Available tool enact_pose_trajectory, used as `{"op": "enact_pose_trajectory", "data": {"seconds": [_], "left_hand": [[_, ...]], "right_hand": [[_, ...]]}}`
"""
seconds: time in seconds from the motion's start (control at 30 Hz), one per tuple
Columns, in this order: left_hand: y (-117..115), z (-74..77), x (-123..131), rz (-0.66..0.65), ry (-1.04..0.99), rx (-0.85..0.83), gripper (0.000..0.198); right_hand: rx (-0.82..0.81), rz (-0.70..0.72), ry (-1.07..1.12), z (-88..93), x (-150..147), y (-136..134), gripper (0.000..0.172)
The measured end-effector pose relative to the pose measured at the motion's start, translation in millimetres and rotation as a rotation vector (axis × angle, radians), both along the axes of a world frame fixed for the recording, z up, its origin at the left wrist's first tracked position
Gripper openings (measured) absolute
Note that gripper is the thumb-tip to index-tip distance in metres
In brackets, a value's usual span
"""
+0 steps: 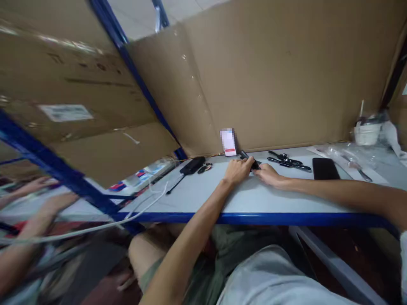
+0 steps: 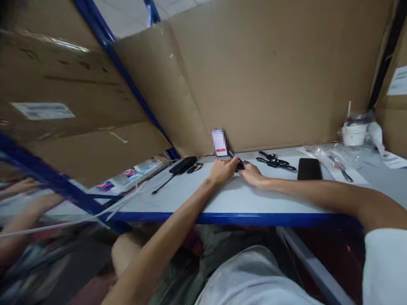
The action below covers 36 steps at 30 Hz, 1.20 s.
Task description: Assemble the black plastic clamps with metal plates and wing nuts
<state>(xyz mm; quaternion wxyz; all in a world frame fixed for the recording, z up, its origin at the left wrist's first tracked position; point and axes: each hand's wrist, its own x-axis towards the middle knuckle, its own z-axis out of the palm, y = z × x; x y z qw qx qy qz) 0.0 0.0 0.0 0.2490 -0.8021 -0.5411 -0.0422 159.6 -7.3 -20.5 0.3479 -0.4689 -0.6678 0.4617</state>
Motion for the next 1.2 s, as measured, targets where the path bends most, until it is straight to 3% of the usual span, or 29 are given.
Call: {"op": "enact_pose_trajectory", "data": {"seconds": [0.37, 0.53, 0.73, 1.0, 1.2], "left_hand": [[4.9, -0.2, 0.9, 0.047, -0.111, -0.011, 0.029], [3.2, -1.5, -0.1, -0.008, -0.064, -0.061, 0.029], [1.1, -3.3, 1.1, -0.059, -0.031, -0.029, 0.034], [0.2, -0.6, 3.0, 0.028, -0.077, 0.018, 0.030], [1.5, 0.0, 8.2, 0.088, -0.164, 0.005, 0.032]], "right_hand": [[-0.027, -0.008, 0.081, 0.4, 2.6, -1.6, 0.031], [-0.030, -0.024, 0.158, -0.2, 3.9, -1.3, 0.029], [-0.025, -0.003, 0.097, -0.6, 1.9, 0.9, 0.031], [0.002, 0.011, -0.030, 0.3, 0.8, 1.8, 0.026], [-0.004, 0.004, 0.000, -1.4, 1.2, 2.5, 0.030]]}}
